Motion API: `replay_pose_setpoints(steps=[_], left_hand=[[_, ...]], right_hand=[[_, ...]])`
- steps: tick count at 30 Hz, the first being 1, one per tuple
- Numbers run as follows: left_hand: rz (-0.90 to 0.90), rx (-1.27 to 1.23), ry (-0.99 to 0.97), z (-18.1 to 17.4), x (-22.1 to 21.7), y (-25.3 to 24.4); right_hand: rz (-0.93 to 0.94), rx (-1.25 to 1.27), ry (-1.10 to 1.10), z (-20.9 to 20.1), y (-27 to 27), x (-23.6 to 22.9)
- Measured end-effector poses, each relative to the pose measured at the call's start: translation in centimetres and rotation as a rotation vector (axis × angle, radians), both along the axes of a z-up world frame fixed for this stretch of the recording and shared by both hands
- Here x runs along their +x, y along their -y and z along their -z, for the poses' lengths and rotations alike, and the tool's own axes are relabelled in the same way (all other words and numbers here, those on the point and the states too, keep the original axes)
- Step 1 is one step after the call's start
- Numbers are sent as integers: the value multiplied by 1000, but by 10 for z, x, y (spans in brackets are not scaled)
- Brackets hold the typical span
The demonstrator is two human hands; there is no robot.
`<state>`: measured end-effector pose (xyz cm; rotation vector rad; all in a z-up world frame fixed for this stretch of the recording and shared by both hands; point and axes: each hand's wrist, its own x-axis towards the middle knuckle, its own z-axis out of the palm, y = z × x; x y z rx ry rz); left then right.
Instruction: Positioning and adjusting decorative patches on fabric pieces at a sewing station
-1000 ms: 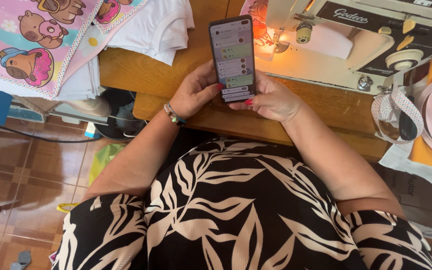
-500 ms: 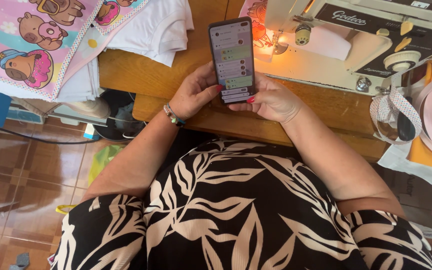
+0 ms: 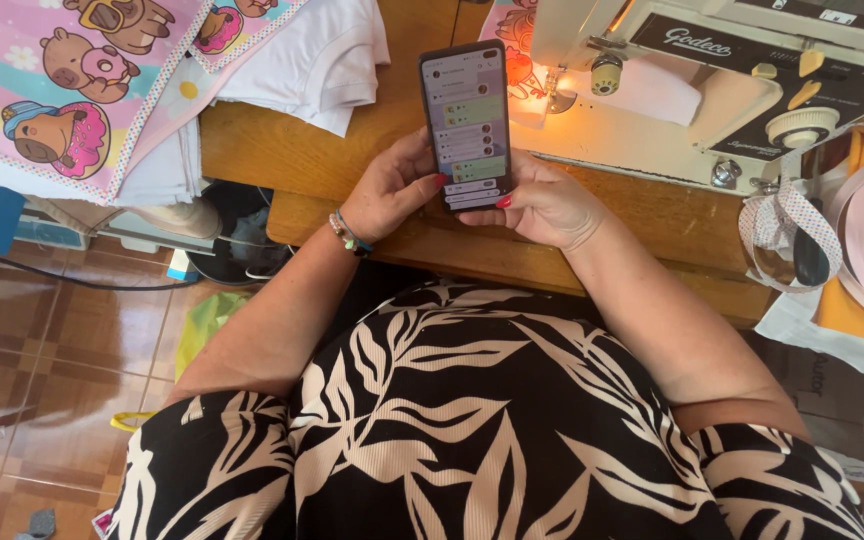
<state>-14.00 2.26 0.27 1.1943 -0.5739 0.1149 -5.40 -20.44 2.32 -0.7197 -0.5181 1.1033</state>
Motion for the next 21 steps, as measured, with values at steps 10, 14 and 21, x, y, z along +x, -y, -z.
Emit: replay_pose_setpoints(steps=[10,14,21], left_hand=[[-19,17,7,0,0,1],[-29,32,-8,-3,-2,1],[-42,41,-4,1,1,0]], right_hand=[[-13,14,4,3,0,2],[-11,19,-9,6,1,2],[-10,15,-10,2,0,0]])
